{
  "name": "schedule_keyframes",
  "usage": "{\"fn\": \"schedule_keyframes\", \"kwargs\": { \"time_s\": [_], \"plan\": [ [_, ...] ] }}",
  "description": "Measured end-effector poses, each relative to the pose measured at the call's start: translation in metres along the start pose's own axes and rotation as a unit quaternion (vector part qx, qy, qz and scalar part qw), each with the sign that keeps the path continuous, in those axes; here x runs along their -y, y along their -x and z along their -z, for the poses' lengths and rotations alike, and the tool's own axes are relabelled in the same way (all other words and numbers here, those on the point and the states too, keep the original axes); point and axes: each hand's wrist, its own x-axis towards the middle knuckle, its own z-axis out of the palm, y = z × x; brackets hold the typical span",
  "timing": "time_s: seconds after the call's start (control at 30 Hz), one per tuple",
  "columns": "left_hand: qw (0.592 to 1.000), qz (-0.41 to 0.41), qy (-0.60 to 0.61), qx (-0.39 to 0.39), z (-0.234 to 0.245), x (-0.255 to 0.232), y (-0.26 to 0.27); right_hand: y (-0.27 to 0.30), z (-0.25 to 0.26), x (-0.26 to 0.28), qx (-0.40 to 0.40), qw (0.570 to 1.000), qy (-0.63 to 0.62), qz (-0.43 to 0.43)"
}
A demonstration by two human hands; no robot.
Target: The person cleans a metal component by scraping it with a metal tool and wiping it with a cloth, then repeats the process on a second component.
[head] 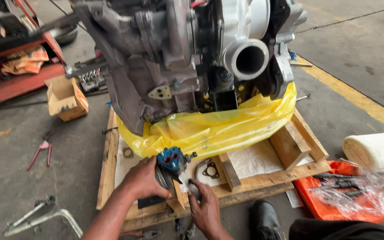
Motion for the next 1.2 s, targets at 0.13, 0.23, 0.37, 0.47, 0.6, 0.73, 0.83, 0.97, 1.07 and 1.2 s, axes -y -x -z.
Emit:
{"fn": "schedule_keyframes", "kwargs": {
  "time_s": [0.13,0.23,0.37,0.47,0.6,0.73,0.83,0.97,1.07,1.2],
  "plan": [
    [0.999,-0.017,-0.004,-0.028,0.007,-0.006,0.004,-0.006,-0.002,-0.009,-0.06,0.992,-0.007,0.112],
    [0.999,-0.032,0.0,-0.034,0.0,0.001,-0.003,-0.003,0.0,-0.006,-0.068,0.988,0.009,0.138],
    [0.999,-0.036,-0.023,-0.029,-0.003,0.007,-0.002,-0.006,0.003,-0.011,-0.028,0.989,0.07,0.127],
    [0.996,-0.068,-0.007,-0.051,-0.015,0.02,-0.013,-0.005,0.023,-0.029,0.052,0.973,0.147,0.172],
    [0.998,-0.055,0.013,-0.037,0.001,0.016,0.004,-0.028,0.05,0.005,0.049,0.937,0.205,0.278],
    [0.996,-0.083,0.007,-0.03,0.002,0.018,-0.001,-0.069,0.063,0.037,0.107,0.858,0.357,0.353],
    [0.997,-0.077,0.004,-0.011,0.0,0.018,-0.006,-0.085,0.064,0.044,0.128,0.808,0.412,0.401],
    [0.997,-0.075,-0.019,0.002,-0.001,0.017,-0.01,-0.097,0.06,0.03,0.09,0.724,0.383,0.567],
    [0.996,-0.085,-0.007,-0.018,-0.006,0.022,-0.02,-0.083,0.055,0.052,0.091,0.794,0.342,0.495],
    [0.996,-0.083,-0.016,0.002,-0.002,0.021,-0.016,-0.096,0.048,0.029,0.094,0.716,0.371,0.584]
  ]
}}
